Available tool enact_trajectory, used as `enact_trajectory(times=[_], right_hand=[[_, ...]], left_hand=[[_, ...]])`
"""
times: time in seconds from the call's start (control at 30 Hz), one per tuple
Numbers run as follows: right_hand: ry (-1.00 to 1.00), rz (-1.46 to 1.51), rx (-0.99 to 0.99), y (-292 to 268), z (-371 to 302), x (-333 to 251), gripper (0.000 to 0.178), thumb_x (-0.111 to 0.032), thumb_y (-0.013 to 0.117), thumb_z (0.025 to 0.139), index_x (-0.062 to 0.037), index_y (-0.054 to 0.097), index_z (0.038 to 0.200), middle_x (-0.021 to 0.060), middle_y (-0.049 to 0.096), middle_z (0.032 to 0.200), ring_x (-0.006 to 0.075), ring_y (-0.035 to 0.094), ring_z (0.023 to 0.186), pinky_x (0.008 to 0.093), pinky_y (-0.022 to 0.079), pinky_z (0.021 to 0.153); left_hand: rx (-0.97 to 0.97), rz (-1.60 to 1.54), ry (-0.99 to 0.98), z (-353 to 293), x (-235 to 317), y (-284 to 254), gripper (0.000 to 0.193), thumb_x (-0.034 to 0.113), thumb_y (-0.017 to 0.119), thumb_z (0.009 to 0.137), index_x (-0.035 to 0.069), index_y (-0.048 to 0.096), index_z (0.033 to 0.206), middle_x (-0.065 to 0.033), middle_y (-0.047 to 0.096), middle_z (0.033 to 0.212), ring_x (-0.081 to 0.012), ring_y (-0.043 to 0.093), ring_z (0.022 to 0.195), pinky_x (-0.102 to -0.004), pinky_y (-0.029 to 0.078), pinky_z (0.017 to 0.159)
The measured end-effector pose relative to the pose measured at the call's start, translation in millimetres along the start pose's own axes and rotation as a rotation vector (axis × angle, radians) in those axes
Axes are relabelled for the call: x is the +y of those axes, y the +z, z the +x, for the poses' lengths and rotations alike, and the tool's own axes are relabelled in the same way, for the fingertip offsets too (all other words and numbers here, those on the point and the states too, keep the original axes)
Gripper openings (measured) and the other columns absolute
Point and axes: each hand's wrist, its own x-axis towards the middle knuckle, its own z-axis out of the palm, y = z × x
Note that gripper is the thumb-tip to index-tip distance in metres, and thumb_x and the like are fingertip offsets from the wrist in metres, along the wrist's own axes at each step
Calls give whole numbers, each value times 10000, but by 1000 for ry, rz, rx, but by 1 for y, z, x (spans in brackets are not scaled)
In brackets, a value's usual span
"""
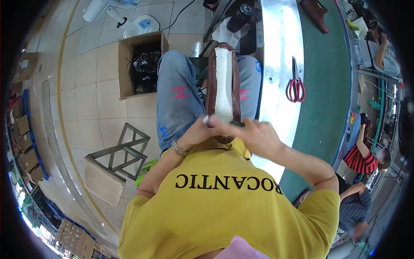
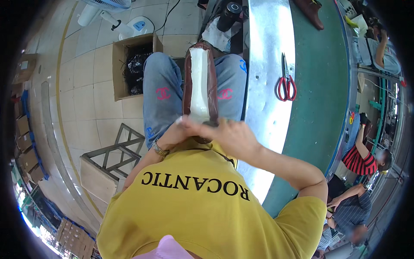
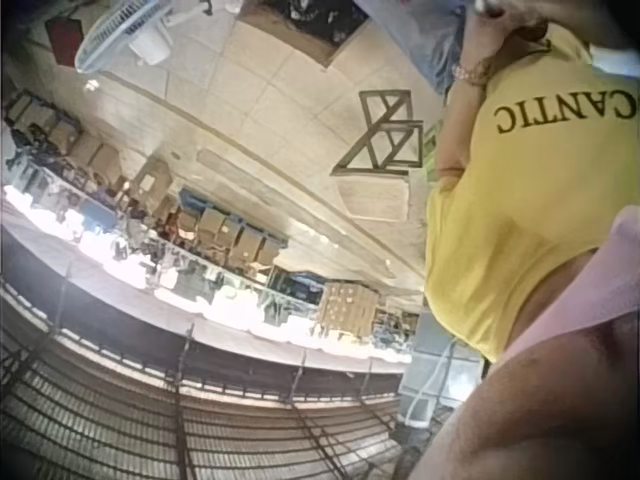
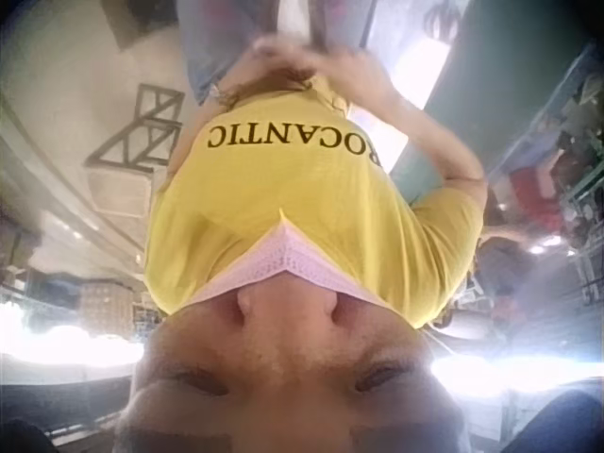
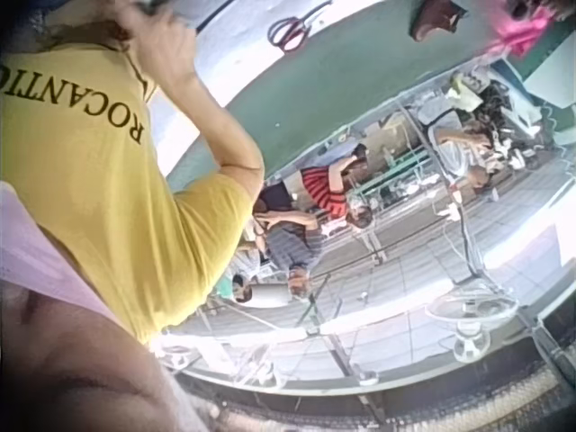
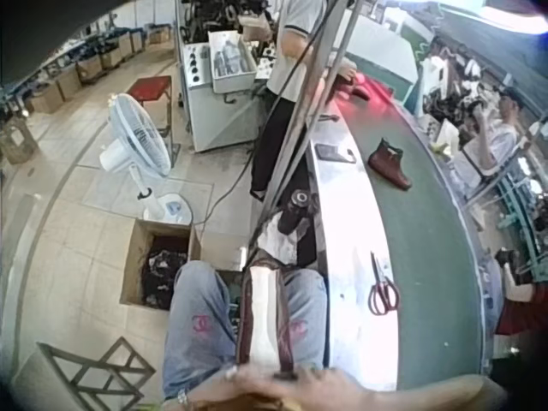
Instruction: The recorder is lasting and finishing a shoe, using a hammer to shape the material over a last and cutting away excess material.
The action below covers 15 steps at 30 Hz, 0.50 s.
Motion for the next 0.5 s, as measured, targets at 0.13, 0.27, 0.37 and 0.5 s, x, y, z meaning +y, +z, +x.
enact_trajectory(times=[0.13,0.27,0.37,0.5], right_hand=[[-103,7,15,-18,-3,-4,817,-93,565,839,-505,265,1477,131,546,725,185,557,450,303,484,404],[-102,63,55,0,-7,-3,822,-94,560,846,-506,245,1484,121,561,745,167,558,459,292,478,390],[-10,-19,-169,-16,-3,-2,815,-98,554,851,-517,248,1479,108,569,769,160,580,504,292,479,388],[-216,242,243,-12,-4,-6,844,-70,567,830,-512,256,1478,143,594,805,178,551,436,310,473,387]], left_hand=[[60,142,-42,-4,5,0,413,91,782,794,-12,627,1163,-80,671,1119,-132,615,1022,-294,508,865],[-36,92,25,-1,3,0,527,74,816,748,-6,590,1217,-67,659,1149,-134,600,1046,-301,502,890],[-98,61,43,3,10,-1,566,78,797,771,6,547,1274,-65,636,1190,-142,598,1062,-306,504,910],[-40,-97,88,-1,7,6,506,108,761,817,11,552,1267,-56,644,1157,-136,600,1049,-295,505,895]])
